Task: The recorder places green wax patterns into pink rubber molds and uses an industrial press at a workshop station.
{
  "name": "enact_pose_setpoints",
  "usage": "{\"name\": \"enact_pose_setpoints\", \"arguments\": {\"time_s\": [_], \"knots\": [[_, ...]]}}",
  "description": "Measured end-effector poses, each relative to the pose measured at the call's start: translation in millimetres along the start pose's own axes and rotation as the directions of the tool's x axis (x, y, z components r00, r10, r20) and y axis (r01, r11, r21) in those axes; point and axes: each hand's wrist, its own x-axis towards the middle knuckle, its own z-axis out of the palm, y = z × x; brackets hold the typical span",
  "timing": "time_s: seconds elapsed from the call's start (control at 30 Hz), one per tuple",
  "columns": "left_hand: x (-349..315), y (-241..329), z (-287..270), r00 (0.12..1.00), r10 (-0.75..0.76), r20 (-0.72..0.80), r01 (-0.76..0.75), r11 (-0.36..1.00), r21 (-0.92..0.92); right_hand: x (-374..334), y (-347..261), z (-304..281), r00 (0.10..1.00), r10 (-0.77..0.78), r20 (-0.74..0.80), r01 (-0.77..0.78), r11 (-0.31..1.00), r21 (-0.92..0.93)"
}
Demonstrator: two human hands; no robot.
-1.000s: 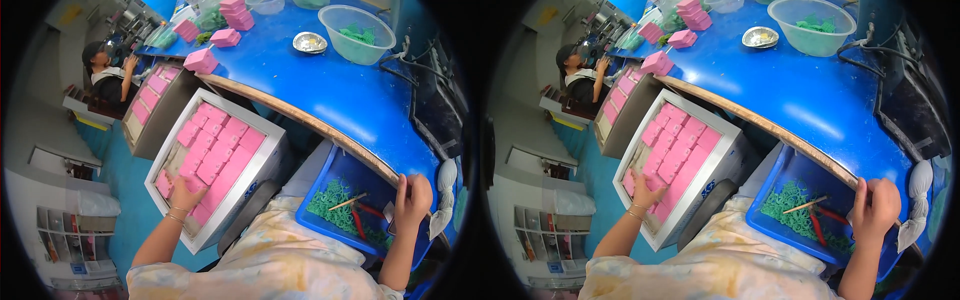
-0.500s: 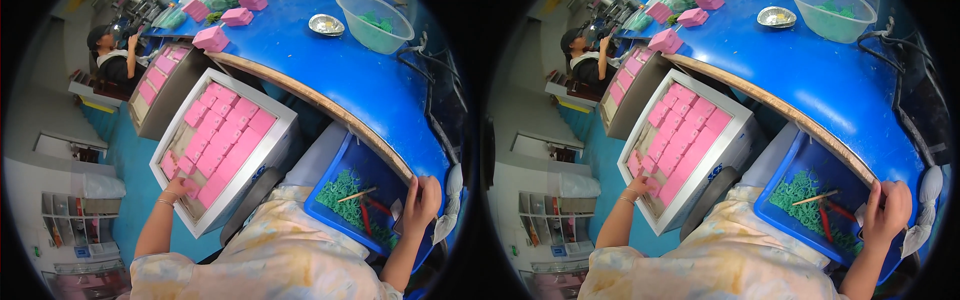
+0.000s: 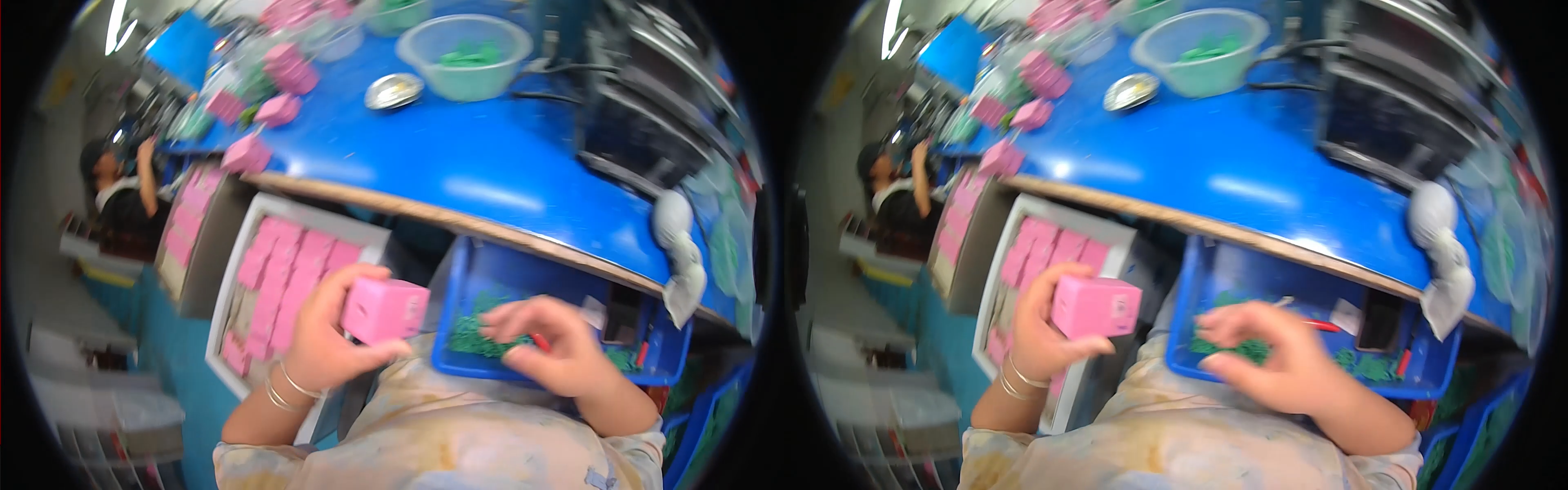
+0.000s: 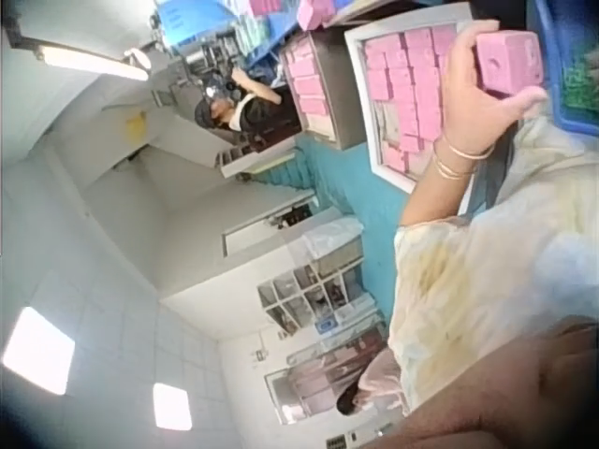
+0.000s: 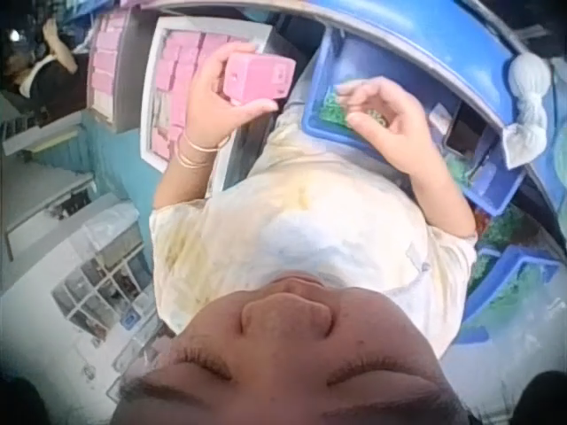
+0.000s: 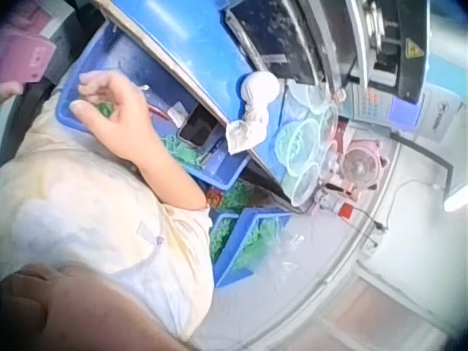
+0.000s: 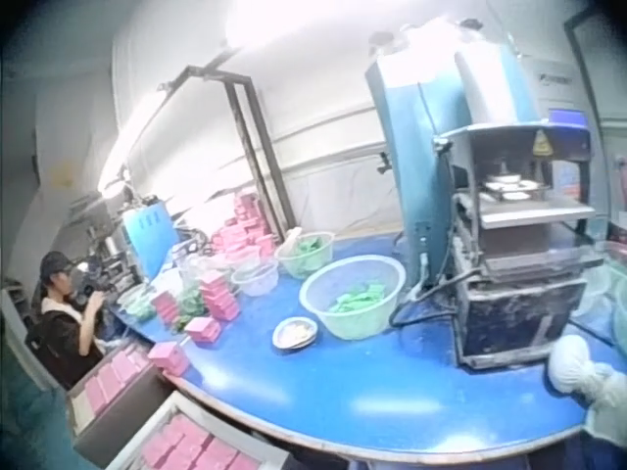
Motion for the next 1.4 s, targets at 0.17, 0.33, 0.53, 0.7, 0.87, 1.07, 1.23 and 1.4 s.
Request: {"name": "enact_pose_setpoints", "arguments": {"time_s": [0.17, 0.33, 0.53, 0.7, 0.87, 1.07, 1.23, 1.4], "knots": [[38, 25, 84, 0.774, 0.613, 0.158, -0.633, 0.754, 0.175, -15, 12, 14, 1.0, 0.011, -0.017, -0.004, 0.931, 0.365], [57, 20, 120, 0.736, 0.513, 0.442, -0.41, 0.857, -0.311, -34, -14, -16, 0.99, -0.005, -0.139, -0.063, 0.873, -0.484], [62, 18, 139, 0.802, 0.367, 0.471, 0.154, 0.636, -0.756, -34, -5, -16, 0.943, -0.211, -0.257, 0.16, 0.965, -0.206], [63, 15, 139, 0.849, 0.27, 0.454, 0.327, 0.406, -0.854, -31, -7, -6, 0.909, -0.131, -0.395, 0.227, 0.952, 0.206], [65, 8, 129, 0.845, 0.2, 0.496, 0.521, -0.098, -0.848, -19, -9, -19, 0.687, -0.063, -0.724, 0.342, 0.907, 0.245], [53, 10, 114, 0.949, 0.111, 0.296, 0.173, 0.602, -0.779, -23, -4, -57, 0.826, 0.232, -0.514, -0.09, 0.954, 0.285], [55, 25, 120, 0.657, 0.622, 0.426, -0.606, 0.772, -0.192, -32, 9, -8, 0.953, -0.018, -0.301, 0.081, 0.977, 0.199], [41, 7, 134, 0.836, 0.489, 0.247, -0.119, 0.602, -0.79, -39, -10, -14, 0.925, 0.178, -0.336, 0.115, 0.713, 0.692]]}}
